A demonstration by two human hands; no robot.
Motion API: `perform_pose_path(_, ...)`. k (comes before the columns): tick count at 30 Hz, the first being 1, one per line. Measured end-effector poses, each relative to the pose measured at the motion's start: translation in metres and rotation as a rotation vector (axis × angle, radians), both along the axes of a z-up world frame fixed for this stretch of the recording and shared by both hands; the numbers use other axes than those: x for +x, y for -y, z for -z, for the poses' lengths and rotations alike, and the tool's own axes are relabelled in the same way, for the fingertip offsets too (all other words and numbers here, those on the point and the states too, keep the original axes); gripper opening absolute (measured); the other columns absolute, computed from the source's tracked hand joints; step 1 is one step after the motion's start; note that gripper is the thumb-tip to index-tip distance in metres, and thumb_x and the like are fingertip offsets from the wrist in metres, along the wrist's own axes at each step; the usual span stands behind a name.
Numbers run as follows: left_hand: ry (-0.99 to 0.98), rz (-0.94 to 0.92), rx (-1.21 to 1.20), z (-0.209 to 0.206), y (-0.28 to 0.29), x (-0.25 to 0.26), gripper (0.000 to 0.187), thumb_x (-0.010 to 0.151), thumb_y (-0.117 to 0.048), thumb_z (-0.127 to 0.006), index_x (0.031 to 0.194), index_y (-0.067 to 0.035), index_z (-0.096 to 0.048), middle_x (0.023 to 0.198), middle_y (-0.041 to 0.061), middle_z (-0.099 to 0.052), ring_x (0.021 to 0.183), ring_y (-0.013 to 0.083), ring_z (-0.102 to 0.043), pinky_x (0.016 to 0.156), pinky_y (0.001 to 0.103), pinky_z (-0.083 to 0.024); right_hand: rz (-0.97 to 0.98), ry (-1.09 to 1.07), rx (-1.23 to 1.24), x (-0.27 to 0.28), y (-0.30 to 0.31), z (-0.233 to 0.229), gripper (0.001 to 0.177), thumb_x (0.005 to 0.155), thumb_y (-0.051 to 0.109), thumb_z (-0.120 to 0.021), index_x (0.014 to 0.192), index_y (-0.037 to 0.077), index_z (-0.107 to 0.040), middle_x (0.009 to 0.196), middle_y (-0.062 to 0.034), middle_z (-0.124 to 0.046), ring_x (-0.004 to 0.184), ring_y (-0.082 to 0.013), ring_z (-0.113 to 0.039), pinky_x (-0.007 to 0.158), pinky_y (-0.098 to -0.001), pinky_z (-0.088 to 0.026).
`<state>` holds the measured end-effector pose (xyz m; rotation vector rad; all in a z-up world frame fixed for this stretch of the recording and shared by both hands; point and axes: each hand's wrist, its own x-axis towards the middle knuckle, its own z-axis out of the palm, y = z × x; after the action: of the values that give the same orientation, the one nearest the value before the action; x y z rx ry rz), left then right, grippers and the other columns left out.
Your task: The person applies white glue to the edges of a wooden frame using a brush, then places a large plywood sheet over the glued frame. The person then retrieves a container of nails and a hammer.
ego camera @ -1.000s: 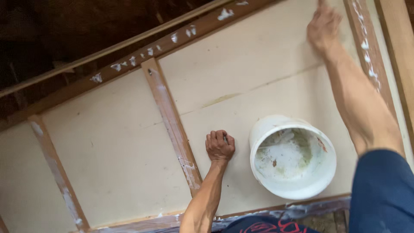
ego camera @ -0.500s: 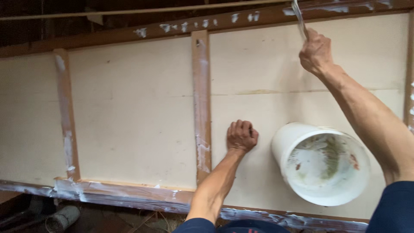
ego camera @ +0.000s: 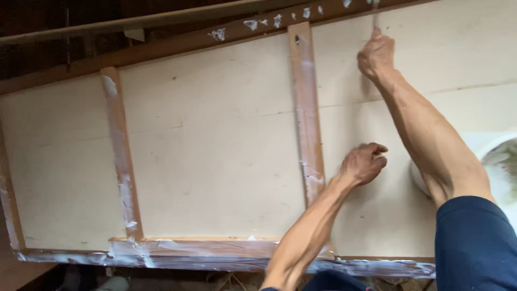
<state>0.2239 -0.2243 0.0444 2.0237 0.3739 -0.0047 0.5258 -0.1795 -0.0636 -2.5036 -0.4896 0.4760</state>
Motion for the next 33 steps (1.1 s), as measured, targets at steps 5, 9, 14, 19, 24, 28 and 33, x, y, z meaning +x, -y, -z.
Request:
perform_pose_path(5, 0.132, -0.172, 0.097, 0.031, -0.121, -0.109, 0.016, 0.093, -0.022, -0.069, 0.104, -0.011, -0.073, 0.106, 0.009, -0.074, 0.091, 0.0199, -0.072, 0.075, 0.034, -0.061, -0.245, 0.303, -0.043, -0.083, -0.108, -0.017, 0.049, 0.079, -0.005, -0.058, 0.129, -0.005, -0.056, 0.091, -0.0273, -0.061, 0.076, -0.0305, -0.064, 0.055, -0.028, -0.057)
perform_pose_path(9, -0.01, -0.62, 0.546, 0.055, -0.261, -0.202, 0.013, 0.094, -0.018, -0.065, 0.102, -0.009, -0.071, 0.097, 0.009, -0.071, 0.09, 0.0263, -0.066, 0.077, 0.041, -0.056, -0.088, 0.684, -0.117, -0.144, -0.172, -0.045, 0.071, 0.082, 0.004, -0.04, 0.152, 0.008, -0.03, 0.111, -0.0341, -0.053, 0.099, -0.0307, -0.065, 0.083, -0.036, -0.063)
perform_pose_path(14, -0.308, -0.7, 0.741, 0.062, -0.311, -0.266, 0.017, 0.09, -0.026, -0.065, 0.095, -0.01, -0.062, 0.086, 0.011, -0.067, 0.083, 0.0306, -0.065, 0.068, 0.047, -0.053, -0.086, 0.079, -0.142, -0.187, -0.231, -0.064, 0.05, 0.109, 0.006, -0.045, 0.156, 0.008, -0.029, 0.116, -0.0237, -0.05, 0.095, -0.0327, -0.06, 0.082, -0.049, -0.062)
perform_pose_path(19, -0.149, -0.754, 0.683, 0.076, -0.309, -0.272, 0.014, 0.087, -0.023, -0.065, 0.091, -0.011, -0.057, 0.081, 0.01, -0.067, 0.077, 0.0327, -0.065, 0.069, 0.048, -0.053, -0.215, -0.146, 0.075, -0.257, -0.312, -0.021, 0.068, 0.095, -0.005, -0.039, 0.159, 0.011, -0.024, 0.114, -0.0244, -0.041, 0.081, -0.0281, -0.057, 0.061, -0.0386, -0.066)
perform_pose_path(24, -0.117, -0.763, 0.636, 0.063, -0.314, -0.266, 0.012, 0.089, -0.021, -0.064, 0.089, -0.011, -0.058, 0.079, 0.009, -0.067, 0.075, 0.0325, -0.063, 0.067, 0.047, -0.052, -0.291, 0.227, 0.102, -0.273, -0.327, -0.003, 0.059, 0.111, 0.0, -0.041, 0.166, 0.011, -0.025, 0.107, -0.0149, -0.053, 0.079, -0.0225, -0.058, 0.065, -0.0335, -0.056)
perform_pose_path(28, -0.197, -0.683, 0.568, 0.059, -0.312, -0.266, 0.014, 0.091, -0.02, -0.063, 0.09, -0.009, -0.055, 0.076, 0.01, -0.063, 0.07, 0.0304, -0.061, 0.068, 0.047, -0.052, -0.081, 0.254, 0.071, -0.281, -0.322, -0.011, 0.058, 0.111, -0.001, -0.044, 0.164, 0.011, -0.023, 0.11, -0.0224, -0.046, 0.076, -0.0207, -0.056, 0.051, -0.0282, -0.059)
perform_pose_path(33, -0.087, -0.706, 0.59, 0.054, -0.308, -0.268, 0.014, 0.088, -0.017, -0.064, 0.091, -0.008, -0.054, 0.082, 0.011, -0.064, 0.074, 0.033, -0.06, 0.068, 0.048, -0.051, -0.281, 0.241, 0.233, -0.325, -0.383, -0.021, 0.09, 0.1, -0.012, -0.046, 0.166, 0.042, -0.018, 0.107, -0.0188, -0.046, 0.072, -0.0201, -0.053, 0.057, -0.0295, -0.059)
